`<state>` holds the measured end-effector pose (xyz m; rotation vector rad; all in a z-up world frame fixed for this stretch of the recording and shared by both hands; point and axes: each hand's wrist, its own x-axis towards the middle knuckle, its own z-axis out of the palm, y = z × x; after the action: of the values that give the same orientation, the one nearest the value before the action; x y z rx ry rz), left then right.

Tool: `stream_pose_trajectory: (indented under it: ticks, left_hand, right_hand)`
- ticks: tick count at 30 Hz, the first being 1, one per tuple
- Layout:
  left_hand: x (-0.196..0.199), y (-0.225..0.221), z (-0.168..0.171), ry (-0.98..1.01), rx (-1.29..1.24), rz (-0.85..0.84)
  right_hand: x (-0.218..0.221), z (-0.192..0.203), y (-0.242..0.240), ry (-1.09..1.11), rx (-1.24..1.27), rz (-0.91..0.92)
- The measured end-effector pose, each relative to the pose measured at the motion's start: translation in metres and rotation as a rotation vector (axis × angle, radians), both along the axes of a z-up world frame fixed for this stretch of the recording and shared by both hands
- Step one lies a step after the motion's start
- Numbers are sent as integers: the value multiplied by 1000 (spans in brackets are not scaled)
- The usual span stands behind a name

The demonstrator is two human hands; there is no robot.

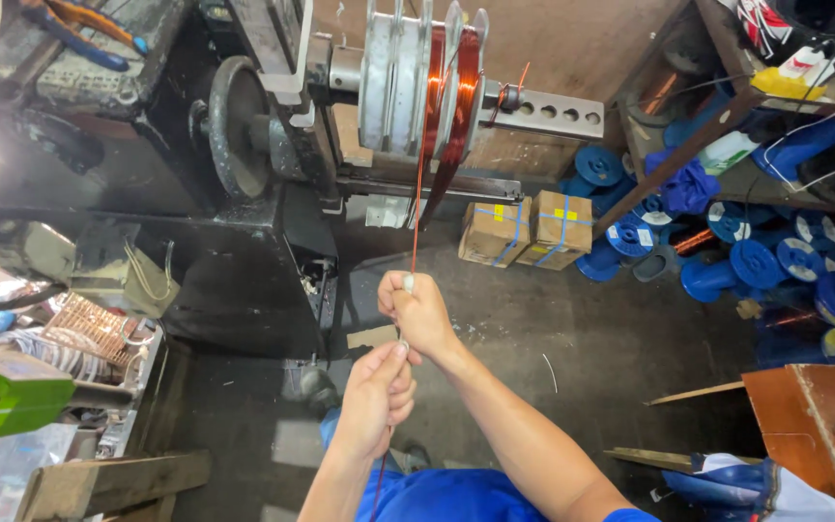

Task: Guide copper wire onto a rotating mandrel using a small stick to create an electrical coil

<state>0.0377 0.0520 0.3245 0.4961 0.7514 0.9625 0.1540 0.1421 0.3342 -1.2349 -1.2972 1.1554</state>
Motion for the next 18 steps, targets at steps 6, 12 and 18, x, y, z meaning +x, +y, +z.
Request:
stream_pose_trajectory:
  ticks: [6, 12, 18]
  left_hand:
    - [3, -13, 2, -26, 32, -22]
    - [-1, -14, 0, -12, 36, -43]
    - [-7, -12, -10, -29, 35, -99]
  right_hand:
    - [5, 13, -15, 19, 0, -6]
    - [1, 13, -20, 65, -97, 5]
    - [1, 9, -23, 104, -67, 18]
